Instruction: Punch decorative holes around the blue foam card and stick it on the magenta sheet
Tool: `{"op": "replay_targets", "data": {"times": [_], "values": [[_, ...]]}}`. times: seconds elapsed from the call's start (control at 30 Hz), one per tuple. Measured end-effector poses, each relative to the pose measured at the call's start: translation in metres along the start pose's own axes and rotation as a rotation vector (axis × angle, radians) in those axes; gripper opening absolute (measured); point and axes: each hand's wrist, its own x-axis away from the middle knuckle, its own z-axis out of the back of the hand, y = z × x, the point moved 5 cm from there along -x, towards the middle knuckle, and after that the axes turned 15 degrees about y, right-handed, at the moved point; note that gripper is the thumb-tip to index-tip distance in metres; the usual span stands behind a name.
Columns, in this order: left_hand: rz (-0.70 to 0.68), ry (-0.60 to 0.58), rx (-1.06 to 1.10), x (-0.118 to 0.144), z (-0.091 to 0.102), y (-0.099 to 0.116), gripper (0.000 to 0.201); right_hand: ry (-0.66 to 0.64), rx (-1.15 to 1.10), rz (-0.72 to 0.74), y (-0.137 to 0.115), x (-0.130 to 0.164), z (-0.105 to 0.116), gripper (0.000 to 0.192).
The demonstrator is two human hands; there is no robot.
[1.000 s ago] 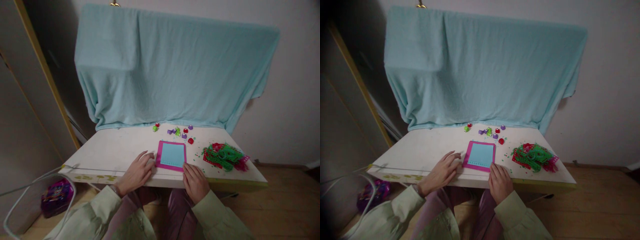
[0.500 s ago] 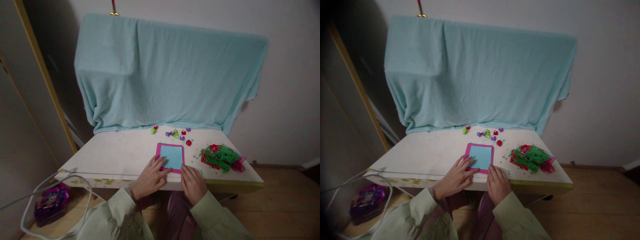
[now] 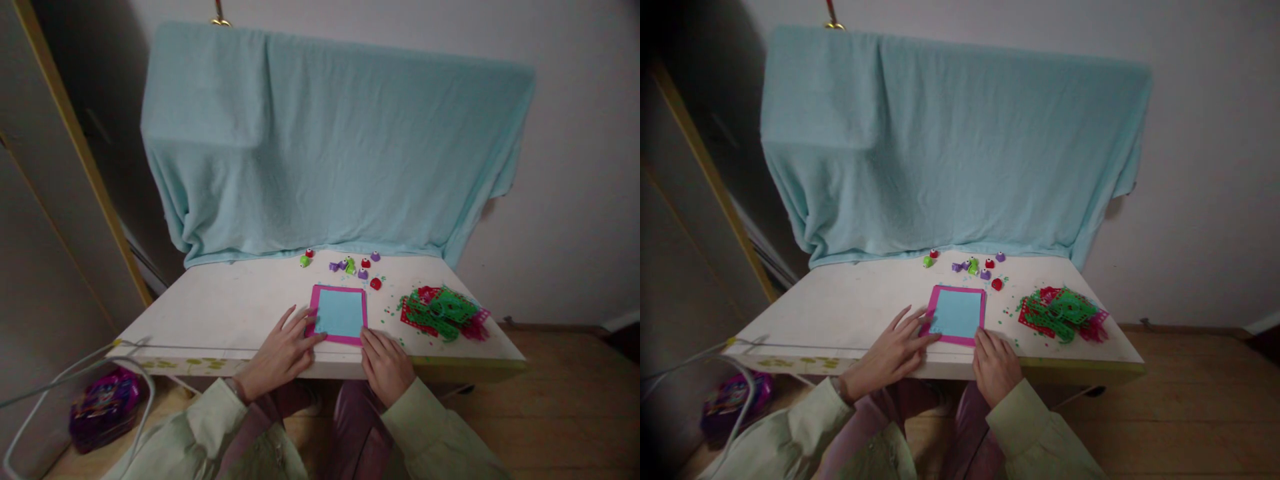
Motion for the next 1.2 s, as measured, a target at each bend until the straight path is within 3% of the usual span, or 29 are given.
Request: {"op": "replay_targets", "data": {"times": [0.7, 0.93, 1.07, 1.2], "values": [[-0.007, 0.009, -0.069, 0.017, 0.003, -0.010, 0.053, -0.081, 0.011, -0.016, 0.000, -0.008, 0.003, 0.037], [0.009, 0.036, -0.051, 0.019, -0.001, -0.011, 0.053, -0.086, -0.136, 0.078, -0.034, -0.030, -0.003, 0.039], [0.034, 0.028, -0.047, 0.015, 0.010, -0.006, 0.053, -0.096, -0.196, 0.097, -0.043, -0.032, -0.012, 0.037], [0.056, 0.000, -0.032, 0.009, 0.022, 0.000, 0.053, -0.100, -0.202, 0.106, -0.029, -0.024, -0.013, 0.037]]}}
